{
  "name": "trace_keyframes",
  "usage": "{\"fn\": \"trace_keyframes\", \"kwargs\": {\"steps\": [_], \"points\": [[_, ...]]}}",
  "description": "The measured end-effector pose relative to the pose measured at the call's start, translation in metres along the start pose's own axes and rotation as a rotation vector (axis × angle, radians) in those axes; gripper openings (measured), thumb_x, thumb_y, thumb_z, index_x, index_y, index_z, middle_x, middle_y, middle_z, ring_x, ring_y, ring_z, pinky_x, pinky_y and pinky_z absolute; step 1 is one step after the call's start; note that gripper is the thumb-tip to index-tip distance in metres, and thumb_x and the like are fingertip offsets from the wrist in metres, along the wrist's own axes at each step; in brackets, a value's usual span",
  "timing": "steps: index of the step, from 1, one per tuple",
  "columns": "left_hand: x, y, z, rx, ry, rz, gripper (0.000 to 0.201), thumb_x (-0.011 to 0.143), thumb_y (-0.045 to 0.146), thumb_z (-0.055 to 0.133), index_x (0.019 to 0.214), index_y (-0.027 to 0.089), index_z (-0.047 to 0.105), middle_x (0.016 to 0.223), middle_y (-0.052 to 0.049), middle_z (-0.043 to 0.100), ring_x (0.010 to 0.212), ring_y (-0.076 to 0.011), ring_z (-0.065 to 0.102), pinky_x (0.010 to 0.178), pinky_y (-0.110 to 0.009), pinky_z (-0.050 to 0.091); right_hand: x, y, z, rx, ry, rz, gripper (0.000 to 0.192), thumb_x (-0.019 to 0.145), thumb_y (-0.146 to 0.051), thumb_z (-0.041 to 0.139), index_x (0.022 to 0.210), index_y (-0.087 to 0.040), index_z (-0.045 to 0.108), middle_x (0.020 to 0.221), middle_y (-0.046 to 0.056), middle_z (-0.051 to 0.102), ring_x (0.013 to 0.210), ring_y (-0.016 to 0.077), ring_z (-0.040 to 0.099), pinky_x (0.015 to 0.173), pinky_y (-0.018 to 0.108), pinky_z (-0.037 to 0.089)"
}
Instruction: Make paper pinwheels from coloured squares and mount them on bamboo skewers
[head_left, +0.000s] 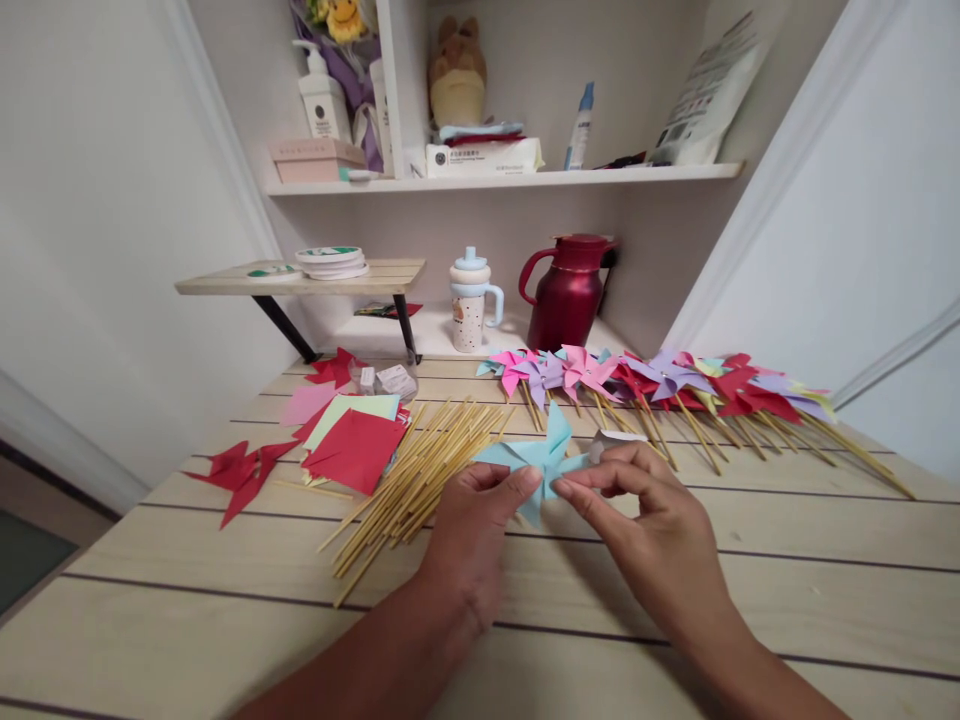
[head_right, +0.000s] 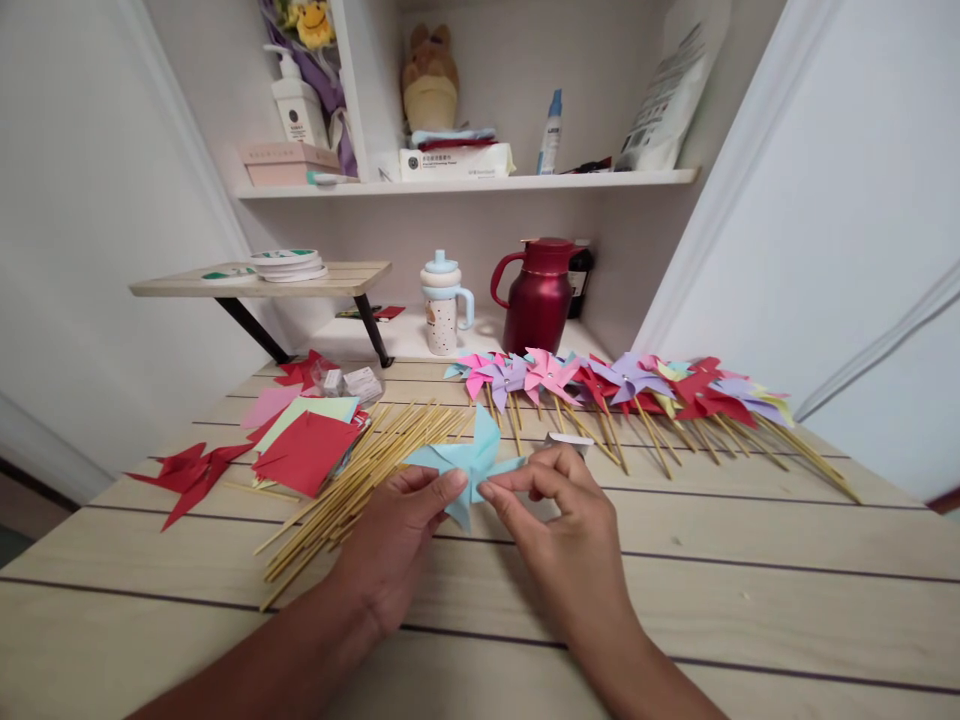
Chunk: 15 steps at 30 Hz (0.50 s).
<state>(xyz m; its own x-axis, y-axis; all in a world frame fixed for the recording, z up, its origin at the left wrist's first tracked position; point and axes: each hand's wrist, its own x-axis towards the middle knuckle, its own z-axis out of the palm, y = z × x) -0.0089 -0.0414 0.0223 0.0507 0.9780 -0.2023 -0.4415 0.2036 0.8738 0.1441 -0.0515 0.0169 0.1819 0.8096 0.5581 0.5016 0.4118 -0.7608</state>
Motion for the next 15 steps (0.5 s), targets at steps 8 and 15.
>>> {"fn": "trace_keyframes", "kwargs": {"steps": [8, 15], "points": [[-0.0010, -0.0015, 0.0020, 0.010, -0.009, 0.026, 0.023, 0.063, 0.032, 0.086, 0.068, 0.014, 0.072, 0.070, -0.004, 0.069, 0.070, -0.0158, 0.059, 0.078, -0.032, 0.044, 0.0018, -0.0001, -0.0007, -0.002, -0.072, 0.021, 0.014, 0.078, -0.036, 0.077, 0.069, -0.025, 0.074, 0.076, 0.002, 0.055, 0.072, 0.0192, 0.055, 0.064, 0.033, 0.045], [-0.0014, 0.0001, 0.0038, 0.029, -0.002, 0.018, 0.024, 0.062, 0.032, 0.086, 0.064, 0.015, 0.070, 0.067, -0.002, 0.066, 0.068, -0.0144, 0.056, 0.074, -0.031, 0.043, 0.0026, -0.0008, -0.0016, 0.011, -0.077, 0.009, 0.013, 0.079, -0.034, 0.076, 0.070, -0.025, 0.074, 0.075, 0.001, 0.054, 0.072, 0.0181, 0.055, 0.065, 0.032, 0.045]]}}
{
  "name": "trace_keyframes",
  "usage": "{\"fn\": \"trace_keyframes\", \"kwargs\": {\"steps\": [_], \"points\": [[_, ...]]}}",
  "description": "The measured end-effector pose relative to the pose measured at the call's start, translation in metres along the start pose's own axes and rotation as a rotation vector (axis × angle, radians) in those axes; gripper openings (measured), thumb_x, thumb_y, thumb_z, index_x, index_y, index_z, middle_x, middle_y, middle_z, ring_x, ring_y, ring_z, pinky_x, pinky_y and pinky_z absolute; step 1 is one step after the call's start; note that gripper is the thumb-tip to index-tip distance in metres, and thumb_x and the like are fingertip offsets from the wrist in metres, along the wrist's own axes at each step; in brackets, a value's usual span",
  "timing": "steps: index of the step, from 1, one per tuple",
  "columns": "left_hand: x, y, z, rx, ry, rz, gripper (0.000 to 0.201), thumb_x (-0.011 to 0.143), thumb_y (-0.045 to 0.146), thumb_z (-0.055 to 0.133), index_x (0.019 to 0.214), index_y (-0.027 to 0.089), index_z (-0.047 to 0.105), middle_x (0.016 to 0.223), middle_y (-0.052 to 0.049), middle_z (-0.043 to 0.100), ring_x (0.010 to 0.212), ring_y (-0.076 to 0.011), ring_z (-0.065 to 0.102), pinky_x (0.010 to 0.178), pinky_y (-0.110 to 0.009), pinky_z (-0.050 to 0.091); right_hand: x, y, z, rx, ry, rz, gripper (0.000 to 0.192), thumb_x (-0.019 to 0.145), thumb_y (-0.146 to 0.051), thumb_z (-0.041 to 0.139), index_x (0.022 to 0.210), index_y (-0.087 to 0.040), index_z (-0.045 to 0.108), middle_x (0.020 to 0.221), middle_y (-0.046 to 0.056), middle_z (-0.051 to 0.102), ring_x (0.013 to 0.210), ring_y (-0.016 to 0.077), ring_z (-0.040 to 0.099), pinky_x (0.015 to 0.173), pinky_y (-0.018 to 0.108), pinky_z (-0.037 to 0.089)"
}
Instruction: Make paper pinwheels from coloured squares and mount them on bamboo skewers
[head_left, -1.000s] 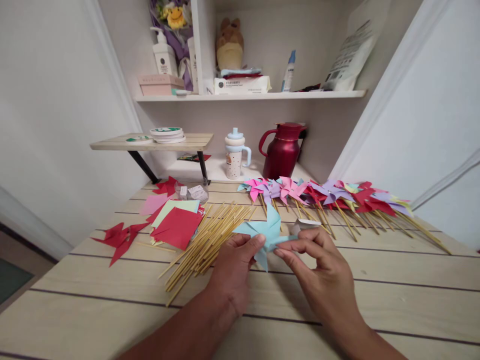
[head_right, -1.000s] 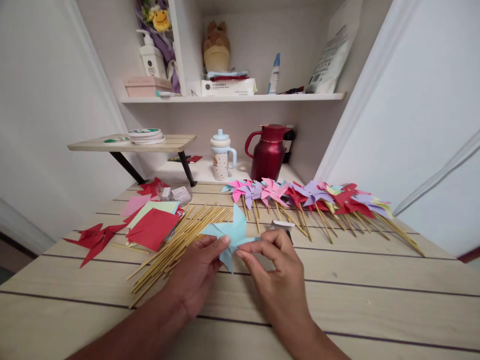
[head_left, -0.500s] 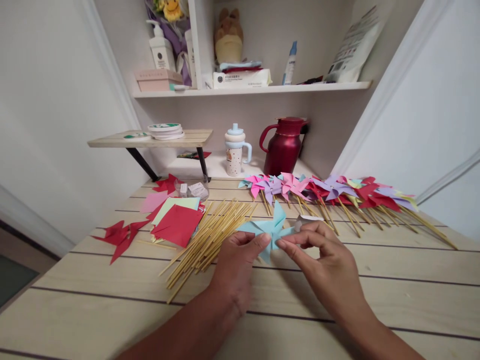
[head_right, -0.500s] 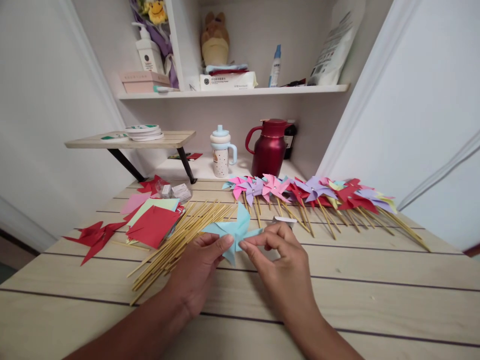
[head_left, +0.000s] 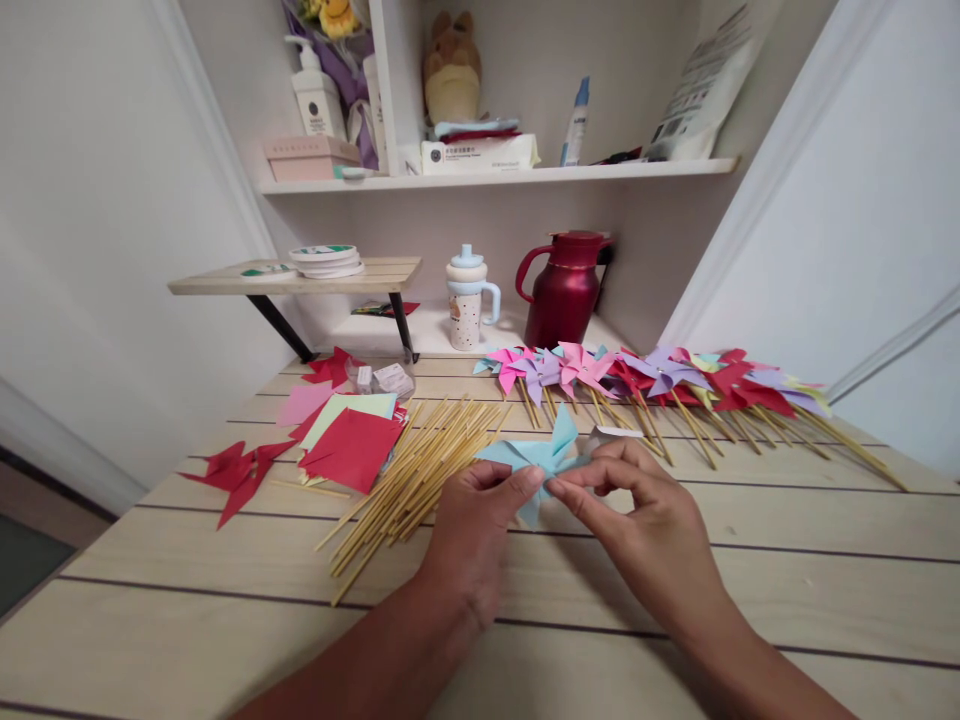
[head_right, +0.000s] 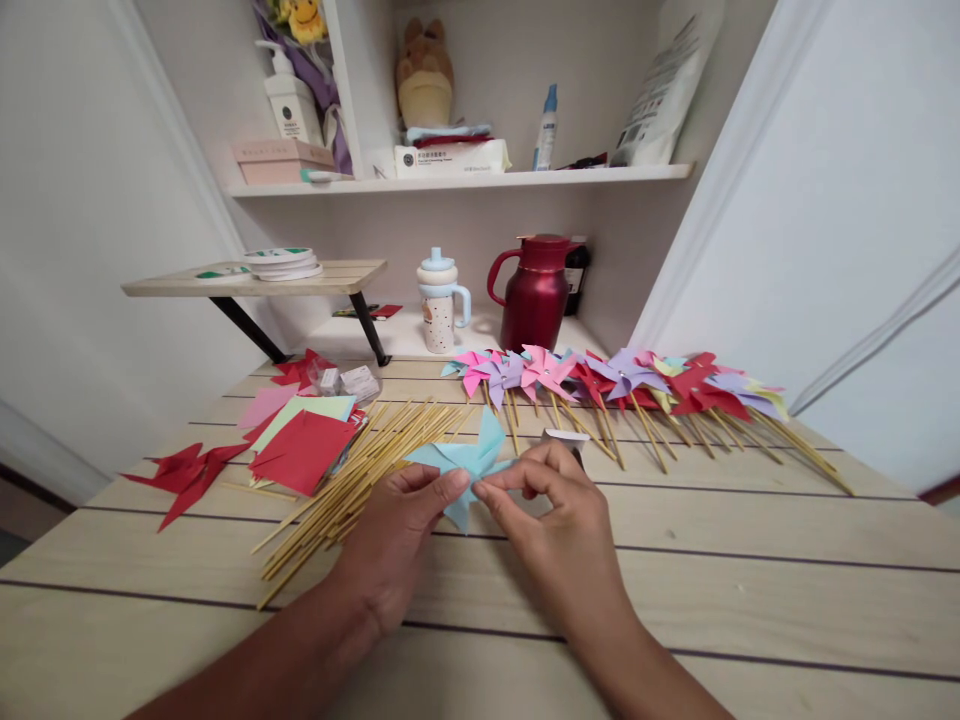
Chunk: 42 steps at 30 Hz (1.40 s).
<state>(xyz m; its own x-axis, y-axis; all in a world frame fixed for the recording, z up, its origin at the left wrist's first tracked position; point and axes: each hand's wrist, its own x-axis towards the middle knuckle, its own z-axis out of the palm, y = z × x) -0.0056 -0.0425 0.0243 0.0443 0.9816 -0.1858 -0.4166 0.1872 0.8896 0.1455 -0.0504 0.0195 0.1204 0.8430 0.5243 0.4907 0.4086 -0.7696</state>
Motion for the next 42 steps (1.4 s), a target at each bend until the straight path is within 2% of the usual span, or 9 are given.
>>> {"fn": "trace_keyframes", "kwargs": {"steps": [7, 12, 16, 20, 24, 31, 37, 42], "points": [[-0.001, 0.000, 0.002, 0.029, -0.030, 0.040, 0.025, 0.065, 0.034, 0.084, 0.061, 0.015, 0.068, 0.063, 0.000, 0.061, 0.063, -0.0115, 0.051, 0.067, -0.027, 0.040, -0.001, 0.001, 0.000, 0.004, 0.014, -0.024, 0.013, 0.079, -0.035, 0.077, 0.071, -0.026, 0.073, 0.075, 0.001, 0.054, 0.073, 0.0186, 0.054, 0.065, 0.032, 0.044], [0.000, 0.007, 0.001, 0.159, -0.002, 0.123, 0.023, 0.068, 0.034, 0.080, 0.060, 0.016, 0.069, 0.062, 0.001, 0.059, 0.061, -0.0107, 0.049, 0.063, -0.025, 0.039, 0.004, 0.007, -0.005, -0.009, 0.069, -0.057, 0.017, 0.083, -0.040, 0.074, 0.095, -0.029, 0.072, 0.088, 0.002, 0.059, 0.079, 0.0195, 0.054, 0.073, 0.035, 0.046], [0.004, 0.013, -0.005, 0.379, 0.058, 0.320, 0.017, 0.070, 0.029, 0.078, 0.059, 0.019, 0.070, 0.063, 0.002, 0.060, 0.062, -0.0128, 0.052, 0.064, -0.027, 0.041, 0.008, 0.014, -0.010, 0.012, 0.156, -0.076, 0.038, 0.086, -0.040, 0.071, 0.121, -0.032, 0.062, 0.107, 0.004, 0.058, 0.098, 0.0237, 0.058, 0.088, 0.043, 0.048], [0.007, 0.013, -0.009, 0.585, 0.099, 0.564, 0.015, 0.072, 0.023, 0.076, 0.059, 0.020, 0.069, 0.068, 0.001, 0.063, 0.068, -0.0157, 0.058, 0.068, -0.029, 0.044, 0.008, 0.009, -0.014, -0.085, 0.230, -0.226, 0.054, 0.083, -0.037, 0.074, 0.133, -0.032, 0.055, 0.126, 0.008, 0.053, 0.117, 0.0292, 0.053, 0.100, 0.051, 0.045], [0.008, 0.009, -0.009, 0.703, 0.091, 0.751, 0.016, 0.075, 0.017, 0.075, 0.061, 0.021, 0.069, 0.075, -0.001, 0.068, 0.076, -0.0182, 0.063, 0.075, -0.033, 0.046, 0.006, -0.001, -0.016, -0.255, 0.231, -0.385, 0.044, 0.085, -0.031, 0.073, 0.127, -0.029, 0.063, 0.130, 0.010, 0.048, 0.128, 0.0322, 0.046, 0.109, 0.053, 0.039], [0.006, 0.006, -0.007, 0.946, 0.058, 0.975, 0.017, 0.078, 0.012, 0.075, 0.066, 0.021, 0.069, 0.079, 0.000, 0.072, 0.078, -0.0178, 0.065, 0.084, -0.040, 0.041, 0.004, -0.002, -0.013, -0.411, 0.194, -0.532, 0.037, 0.085, -0.026, 0.073, 0.121, -0.026, 0.066, 0.140, 0.014, 0.048, 0.128, 0.0366, 0.049, 0.104, 0.058, 0.039], [0.002, 0.005, -0.005, 1.019, 0.003, 1.082, 0.014, 0.082, 0.009, 0.071, 0.076, 0.022, 0.072, 0.081, 0.002, 0.072, 0.081, -0.0162, 0.066, 0.092, -0.041, 0.038, 0.003, -0.002, -0.011, -0.416, 0.128, -0.504, 0.014, 0.086, -0.021, 0.069, 0.098, -0.027, 0.073, 0.136, 0.010, 0.058, 0.126, 0.0351, 0.052, 0.101, 0.057, 0.038], [0.002, 0.005, -0.005, 1.038, -0.030, 1.074, 0.015, 0.086, 0.015, 0.068, 0.078, 0.026, 0.073, 0.080, 0.004, 0.073, 0.079, -0.0157, 0.067, 0.098, -0.041, 0.035, 0.003, -0.004, -0.012, -0.352, 0.087, -0.465, 0.013, 0.084, -0.016, 0.065, 0.082, -0.026, 0.072, 0.124, 0.008, 0.066, 0.118, 0.0331, 0.056, 0.099, 0.056, 0.039]]}}
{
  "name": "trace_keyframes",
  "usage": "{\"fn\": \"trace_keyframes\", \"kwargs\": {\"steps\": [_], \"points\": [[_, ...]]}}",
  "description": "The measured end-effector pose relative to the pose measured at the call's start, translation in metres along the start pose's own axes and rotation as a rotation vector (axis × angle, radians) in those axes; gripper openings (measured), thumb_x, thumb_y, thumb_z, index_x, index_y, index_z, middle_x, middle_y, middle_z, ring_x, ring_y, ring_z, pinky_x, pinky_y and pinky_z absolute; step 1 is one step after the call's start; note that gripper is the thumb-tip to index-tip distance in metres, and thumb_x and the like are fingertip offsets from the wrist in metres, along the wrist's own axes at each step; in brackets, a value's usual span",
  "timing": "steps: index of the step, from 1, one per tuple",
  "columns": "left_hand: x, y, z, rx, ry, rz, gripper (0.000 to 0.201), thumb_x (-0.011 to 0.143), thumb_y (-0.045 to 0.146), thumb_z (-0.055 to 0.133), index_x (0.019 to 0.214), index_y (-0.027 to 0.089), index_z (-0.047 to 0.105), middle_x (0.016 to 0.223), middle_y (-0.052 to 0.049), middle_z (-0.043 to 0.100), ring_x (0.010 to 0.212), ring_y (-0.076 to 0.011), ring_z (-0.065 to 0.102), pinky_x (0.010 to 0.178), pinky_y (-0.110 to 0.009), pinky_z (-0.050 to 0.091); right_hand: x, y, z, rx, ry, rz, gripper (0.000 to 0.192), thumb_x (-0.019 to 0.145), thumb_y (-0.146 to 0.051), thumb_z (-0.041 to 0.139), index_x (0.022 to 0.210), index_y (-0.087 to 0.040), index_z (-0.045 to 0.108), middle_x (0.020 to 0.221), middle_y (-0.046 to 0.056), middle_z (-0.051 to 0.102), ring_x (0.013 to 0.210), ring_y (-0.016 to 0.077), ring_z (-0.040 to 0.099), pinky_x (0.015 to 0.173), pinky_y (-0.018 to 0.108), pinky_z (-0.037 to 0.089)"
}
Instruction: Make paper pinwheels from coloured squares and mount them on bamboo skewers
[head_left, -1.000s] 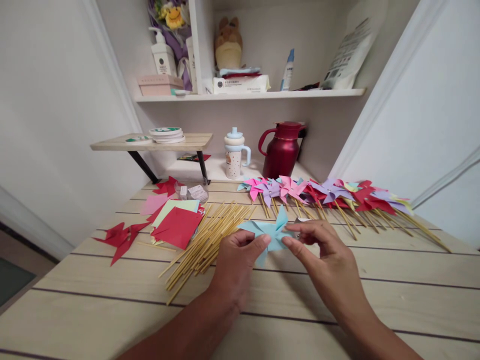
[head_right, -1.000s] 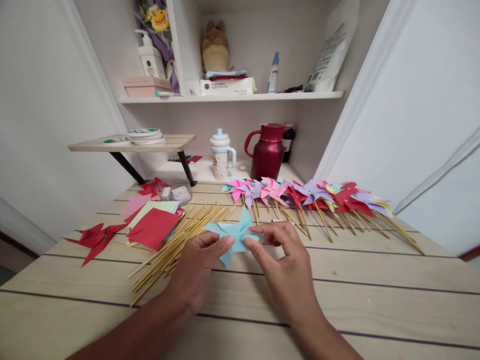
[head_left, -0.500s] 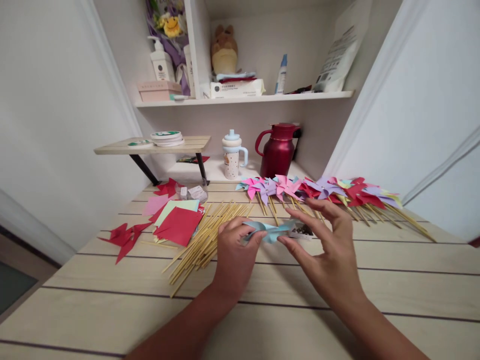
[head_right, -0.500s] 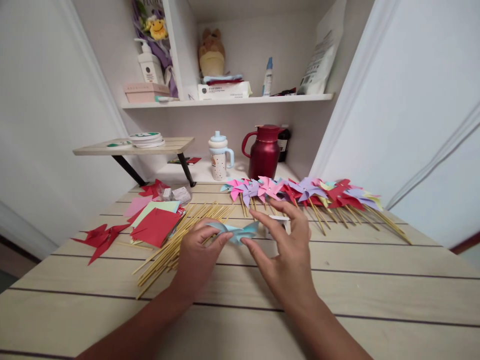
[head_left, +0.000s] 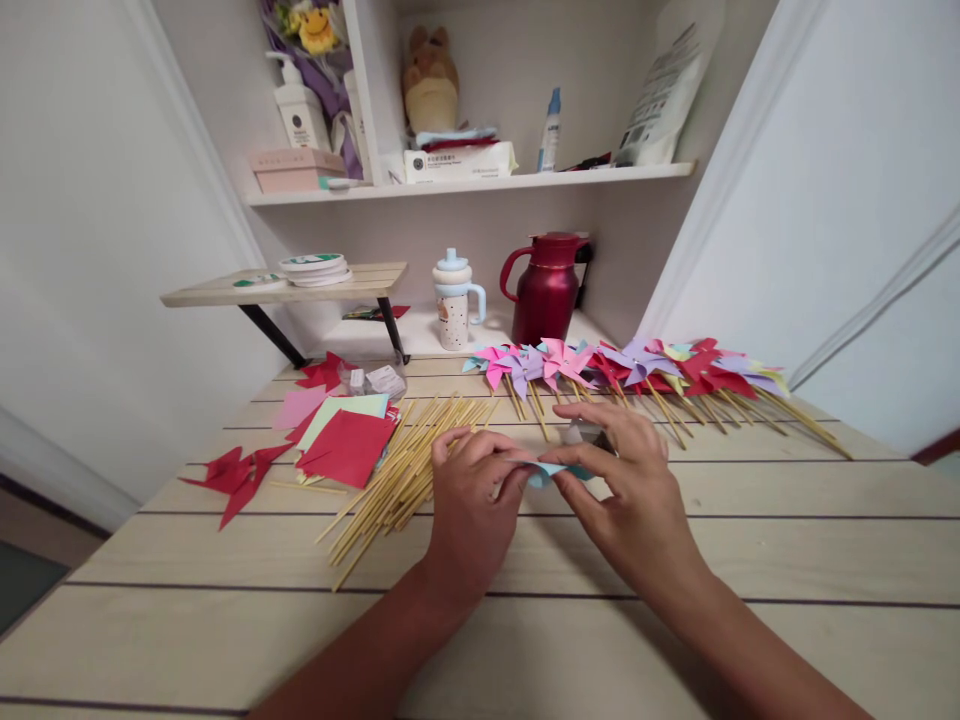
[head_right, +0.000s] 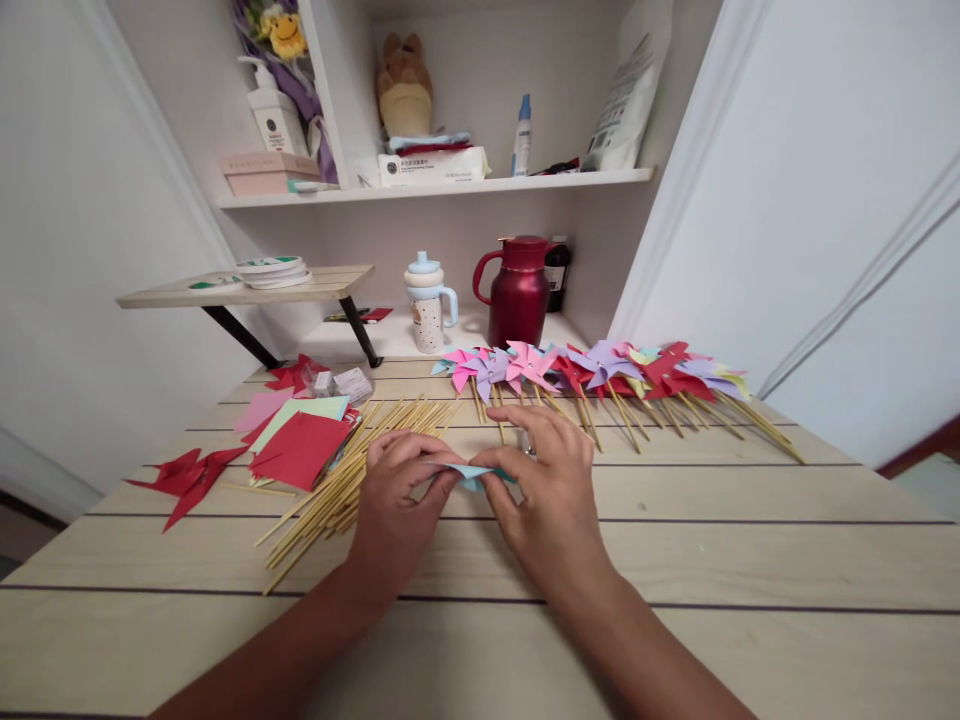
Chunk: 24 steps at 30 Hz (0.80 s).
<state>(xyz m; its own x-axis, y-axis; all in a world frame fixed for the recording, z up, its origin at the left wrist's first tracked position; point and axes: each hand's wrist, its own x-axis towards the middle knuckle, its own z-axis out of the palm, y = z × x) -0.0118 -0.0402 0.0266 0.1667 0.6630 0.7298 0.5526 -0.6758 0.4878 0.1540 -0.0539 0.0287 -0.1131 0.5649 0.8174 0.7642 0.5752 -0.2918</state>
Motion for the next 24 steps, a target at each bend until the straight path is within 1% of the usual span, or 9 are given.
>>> {"fn": "trace_keyframes", "kwargs": {"steps": [4, 7, 9, 11, 13, 16, 18, 20, 24], "points": [[0.000, 0.001, 0.002, 0.039, -0.001, -0.038, 0.015, 0.084, 0.019, 0.070, 0.071, 0.027, 0.071, 0.080, 0.002, 0.072, 0.079, -0.0182, 0.065, 0.100, -0.044, 0.035, 0.002, -0.004, 0.000, 0.138, -0.028, 0.138, 0.007, 0.080, -0.021, 0.067, 0.077, -0.026, 0.070, 0.113, 0.008, 0.069, 0.109, 0.0316, 0.060, 0.097, 0.054, 0.042], [0.002, 0.004, 0.000, 0.010, 0.061, -0.095, 0.006, 0.082, 0.027, 0.074, 0.087, 0.029, 0.074, 0.093, -0.001, 0.073, 0.092, -0.0223, 0.064, 0.100, -0.045, 0.036, 0.002, -0.004, 0.001, 0.308, -0.061, 0.354, 0.008, 0.079, -0.027, 0.070, 0.071, -0.025, 0.069, 0.107, 0.008, 0.070, 0.107, 0.0300, 0.062, 0.095, 0.049, 0.045], [0.004, 0.005, -0.003, -0.074, 0.154, -0.176, 0.035, 0.078, 0.034, 0.078, 0.112, 0.031, 0.070, 0.113, -0.005, 0.069, 0.110, -0.0261, 0.059, 0.103, -0.045, 0.037, 0.001, -0.002, 0.002, 0.441, -0.070, 0.521, 0.011, 0.077, -0.032, 0.073, 0.070, -0.024, 0.070, 0.107, 0.007, 0.070, 0.107, 0.0297, 0.062, 0.095, 0.046, 0.045], [0.006, 0.003, -0.006, -0.212, 0.244, -0.295, 0.064, 0.074, 0.042, 0.081, 0.133, 0.029, 0.058, 0.130, -0.009, 0.061, 0.124, -0.0284, 0.052, 0.108, -0.046, 0.036, 0.001, 0.001, 0.003, 0.593, -0.052, 0.666, 0.013, 0.077, -0.036, 0.075, 0.072, -0.024, 0.073, 0.104, 0.005, 0.072, 0.102, 0.0281, 0.063, 0.093, 0.042, 0.045], [0.008, 0.000, -0.008, -0.385, 0.270, -0.440, 0.075, 0.073, 0.048, 0.080, 0.139, 0.026, 0.051, 0.136, -0.012, 0.057, 0.130, -0.0290, 0.049, 0.110, -0.046, 0.036, 0.001, 0.003, 0.003, 0.742, -0.006, 0.777, 0.014, 0.075, -0.037, 0.078, 0.075, -0.024, 0.074, 0.093, 0.002, 0.073, 0.092, 0.0243, 0.064, 0.089, 0.038, 0.045], [0.007, -0.003, -0.007, -0.699, 0.098, -0.667, 0.060, 0.078, 0.055, 0.072, 0.128, 0.022, 0.062, 0.132, -0.013, 0.062, 0.127, -0.0291, 0.053, 0.107, -0.044, 0.040, 0.003, 0.004, 0.003, 0.905, 0.083, 0.888, 0.017, 0.070, -0.036, 0.083, 0.078, -0.024, 0.076, 0.078, -0.001, 0.071, 0.080, 0.0193, 0.061, 0.084, 0.034, 0.045], [0.005, 0.000, -0.005, -0.865, -0.044, -0.748, 0.053, 0.077, 0.056, 0.072, 0.117, 0.022, 0.070, 0.126, -0.012, 0.067, 0.123, -0.0295, 0.058, 0.105, -0.044, 0.042, 0.004, 0.003, 0.003, 0.967, 0.100, 0.917, 0.018, 0.068, -0.035, 0.085, 0.078, -0.023, 0.076, 0.076, -0.001, 0.071, 0.078, 0.0183, 0.060, 0.083, 0.033, 0.045], [0.003, 0.007, -0.003, -0.940, -0.105, -0.757, 0.049, 0.072, 0.051, 0.079, 0.111, 0.023, 0.072, 0.123, -0.011, 0.069, 0.121, -0.0300, 0.059, 0.107, -0.044, 0.041, 0.004, 0.000, 0.004, 0.989, 0.084, 0.919, 0.018, 0.068, -0.035, 0.084, 0.077, -0.022, 0.076, 0.076, 0.000, 0.072, 0.078, 0.0187, 0.060, 0.082, 0.033, 0.045], [0.003, 0.020, -0.003, -1.017, -0.127, -0.725, 0.043, 0.070, 0.036, 0.082, 0.110, 0.023, 0.073, 0.121, -0.010, 0.071, 0.121, -0.0293, 0.061, 0.106, -0.044, 0.042, 0.002, -0.006, 0.006, 0.940, 0.008, 0.861, 0.015, 0.073, -0.035, 0.081, 0.075, -0.022, 0.074, 0.078, 0.000, 0.071, 0.079, 0.0196, 0.060, 0.083, 0.034, 0.045]]}}
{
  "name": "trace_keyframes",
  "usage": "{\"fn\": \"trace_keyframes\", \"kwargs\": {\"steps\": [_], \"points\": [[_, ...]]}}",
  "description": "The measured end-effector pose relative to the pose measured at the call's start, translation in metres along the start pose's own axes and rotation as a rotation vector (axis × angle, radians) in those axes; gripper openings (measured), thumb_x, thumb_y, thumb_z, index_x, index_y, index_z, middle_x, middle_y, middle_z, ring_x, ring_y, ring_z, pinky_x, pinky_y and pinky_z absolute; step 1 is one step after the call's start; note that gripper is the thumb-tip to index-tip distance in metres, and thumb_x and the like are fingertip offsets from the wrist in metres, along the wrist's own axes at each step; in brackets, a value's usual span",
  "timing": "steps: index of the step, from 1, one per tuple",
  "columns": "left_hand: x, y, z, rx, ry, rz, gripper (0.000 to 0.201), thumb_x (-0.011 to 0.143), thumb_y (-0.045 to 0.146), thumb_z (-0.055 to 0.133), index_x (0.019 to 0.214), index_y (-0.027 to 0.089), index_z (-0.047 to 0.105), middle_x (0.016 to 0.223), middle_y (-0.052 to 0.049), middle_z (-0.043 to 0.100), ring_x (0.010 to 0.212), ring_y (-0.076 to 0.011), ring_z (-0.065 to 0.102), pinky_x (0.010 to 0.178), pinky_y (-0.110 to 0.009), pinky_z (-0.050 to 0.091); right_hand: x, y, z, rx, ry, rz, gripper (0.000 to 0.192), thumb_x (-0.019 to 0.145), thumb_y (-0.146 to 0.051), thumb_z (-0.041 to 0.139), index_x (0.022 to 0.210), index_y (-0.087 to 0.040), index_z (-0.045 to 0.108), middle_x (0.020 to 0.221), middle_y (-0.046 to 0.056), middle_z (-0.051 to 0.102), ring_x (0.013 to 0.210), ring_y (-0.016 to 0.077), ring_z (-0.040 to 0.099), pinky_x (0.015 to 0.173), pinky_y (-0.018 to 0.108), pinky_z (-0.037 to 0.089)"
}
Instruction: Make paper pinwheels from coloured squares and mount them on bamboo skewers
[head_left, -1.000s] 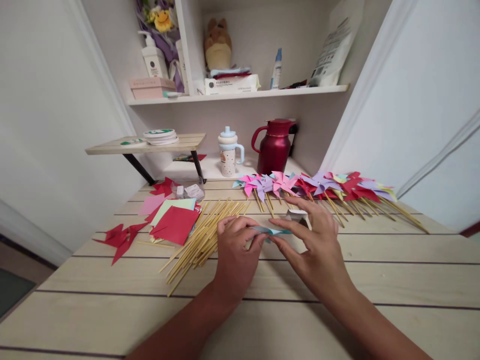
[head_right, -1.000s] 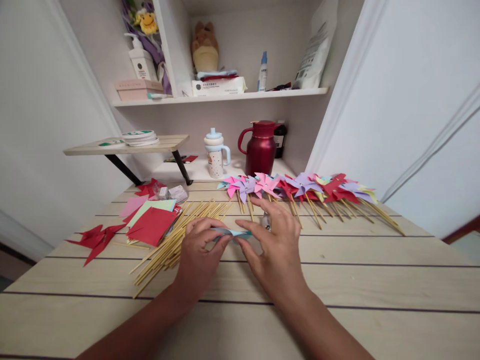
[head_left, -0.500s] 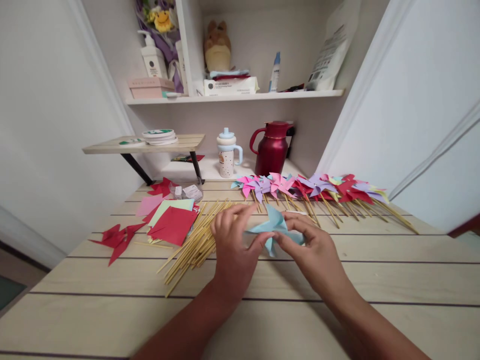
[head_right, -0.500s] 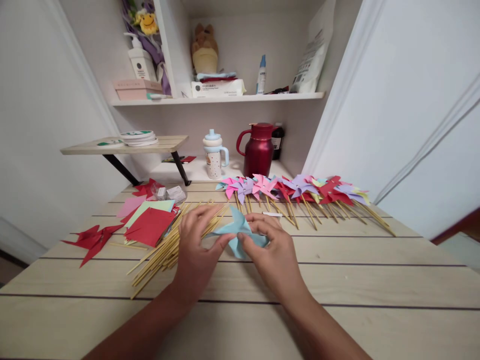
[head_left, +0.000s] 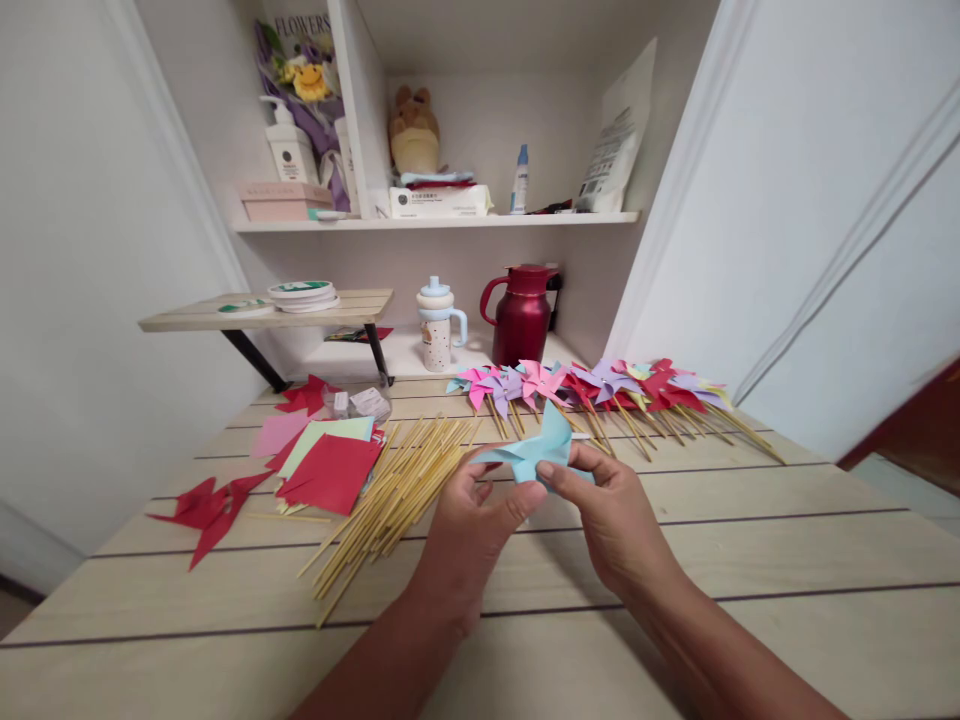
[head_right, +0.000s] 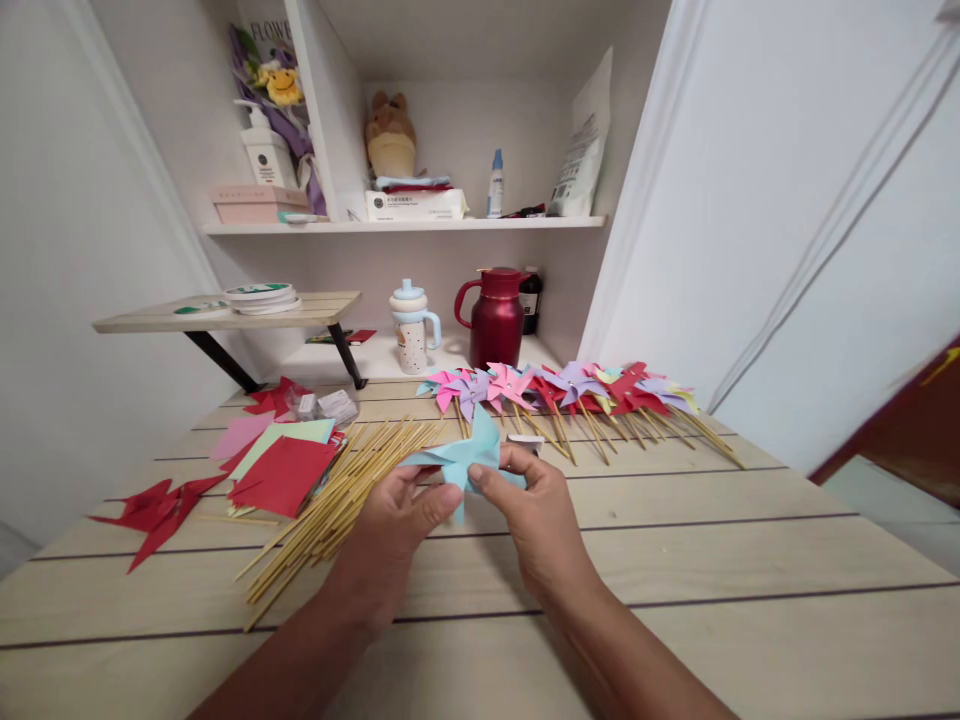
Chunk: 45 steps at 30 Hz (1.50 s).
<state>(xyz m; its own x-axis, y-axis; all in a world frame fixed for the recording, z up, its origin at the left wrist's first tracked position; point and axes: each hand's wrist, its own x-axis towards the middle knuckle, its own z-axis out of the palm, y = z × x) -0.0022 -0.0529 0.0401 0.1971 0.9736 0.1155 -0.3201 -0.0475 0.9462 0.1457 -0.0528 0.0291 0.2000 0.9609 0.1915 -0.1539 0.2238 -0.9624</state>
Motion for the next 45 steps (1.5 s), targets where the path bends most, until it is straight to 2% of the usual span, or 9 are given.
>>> {"fn": "trace_keyframes", "kwargs": {"steps": [5, 8, 13, 17, 22, 34, 37, 41, 45], "points": [[-0.002, 0.003, 0.004, -0.059, 0.040, -0.036, 0.031, 0.069, 0.030, 0.082, 0.097, 0.020, 0.075, 0.109, -0.010, 0.075, 0.111, -0.0270, 0.066, 0.096, -0.039, 0.050, -0.004, 0.001, 0.001, -0.124, -0.037, -0.086, 0.016, 0.077, -0.036, 0.078, 0.073, -0.022, 0.072, 0.078, 0.000, 0.068, 0.080, 0.0196, 0.058, 0.081, 0.034, 0.044], [-0.002, 0.002, 0.004, -0.095, 0.057, -0.047, 0.028, 0.067, 0.028, 0.083, 0.093, 0.019, 0.075, 0.096, -0.007, 0.077, 0.094, -0.0210, 0.070, 0.088, -0.033, 0.051, -0.005, 0.001, 0.001, -0.154, -0.044, -0.110, 0.015, 0.078, -0.036, 0.077, 0.073, -0.023, 0.071, 0.078, -0.001, 0.067, 0.080, 0.0195, 0.058, 0.081, 0.033, 0.044], [-0.003, 0.001, 0.004, -0.062, 0.178, -0.069, 0.021, 0.065, 0.028, 0.084, 0.080, 0.016, 0.075, 0.075, -0.002, 0.074, 0.069, -0.0139, 0.065, 0.069, -0.025, 0.049, -0.007, 0.004, 0.001, -0.159, -0.077, -0.134, 0.016, 0.079, -0.035, 0.078, 0.072, -0.023, 0.069, 0.081, -0.002, 0.067, 0.083, 0.0189, 0.059, 0.081, 0.032, 0.043], [-0.003, 0.001, 0.006, -0.065, 0.207, -0.053, 0.023, 0.064, 0.026, 0.084, 0.083, 0.017, 0.076, 0.080, -0.004, 0.076, 0.074, -0.0160, 0.067, 0.071, -0.027, 0.050, -0.007, 0.004, 0.000, -0.164, -0.078, -0.132, 0.016, 0.080, -0.035, 0.077, 0.073, -0.023, 0.069, 0.080, -0.001, 0.066, 0.081, 0.0187, 0.058, 0.080, 0.032, 0.042], [-0.001, 0.002, 0.007, -0.094, 0.172, -0.047, 0.022, 0.067, 0.026, 0.082, 0.087, 0.018, 0.077, 0.087, -0.006, 0.078, 0.084, -0.0194, 0.071, 0.083, -0.031, 0.053, -0.007, 0.002, 0.002, -0.148, -0.079, -0.116, 0.017, 0.079, -0.037, 0.077, 0.074, -0.022, 0.070, 0.080, 0.000, 0.067, 0.081, 0.0199, 0.059, 0.080, 0.033, 0.044], [0.000, 0.001, 0.004, 0.021, 0.230, -0.045, 0.019, 0.064, 0.027, 0.083, 0.080, 0.017, 0.077, 0.080, -0.004, 0.077, 0.074, -0.0163, 0.068, 0.074, -0.028, 0.052, -0.007, 0.007, 0.003, -0.121, -0.078, -0.086, 0.019, 0.078, -0.038, 0.078, 0.074, -0.022, 0.069, 0.078, 0.000, 0.067, 0.080, 0.0193, 0.059, 0.079, 0.033, 0.046], [0.003, 0.000, 0.001, 0.006, 0.265, -0.106, 0.021, 0.063, 0.031, 0.084, 0.074, 0.016, 0.077, 0.075, -0.004, 0.076, 0.067, -0.0158, 0.067, 0.069, -0.028, 0.051, -0.005, 0.008, 0.002, -0.110, -0.078, -0.049, 0.020, 0.079, -0.040, 0.078, 0.085, -0.023, 0.070, 0.085, 0.001, 0.069, 0.082, 0.0201, 0.061, 0.080, 0.035, 0.048], [0.013, -0.009, -0.013, -0.023, 0.361, -0.180, 0.028, 0.060, 0.035, 0.087, 0.071, 0.013, 0.075, 0.069, -0.005, 0.073, 0.062, -0.0155, 0.065, 0.065, -0.028, 0.049, -0.001, 0.006, -0.001, -0.056, -0.005, -0.106, 0.036, 0.081, -0.040, 0.076, 0.113, -0.028, 0.067, 0.109, 0.005, 0.070, 0.100, 0.0222, 0.064, 0.086, 0.038, 0.051], [0.024, -0.020, -0.028, -0.097, 0.428, -0.151, 0.029, 0.058, 0.032, 0.088, 0.071, 0.011, 0.074, 0.073, -0.007, 0.073, 0.068, -0.0156, 0.065, 0.068, -0.028, 0.051, 0.005, 0.002, -0.008, -0.045, 0.126, -0.163, 0.039, 0.082, -0.043, 0.074, 0.117, -0.028, 0.067, 0.109, 0.006, 0.069, 0.104, 0.0234, 0.063, 0.093, 0.042, 0.049]]}}
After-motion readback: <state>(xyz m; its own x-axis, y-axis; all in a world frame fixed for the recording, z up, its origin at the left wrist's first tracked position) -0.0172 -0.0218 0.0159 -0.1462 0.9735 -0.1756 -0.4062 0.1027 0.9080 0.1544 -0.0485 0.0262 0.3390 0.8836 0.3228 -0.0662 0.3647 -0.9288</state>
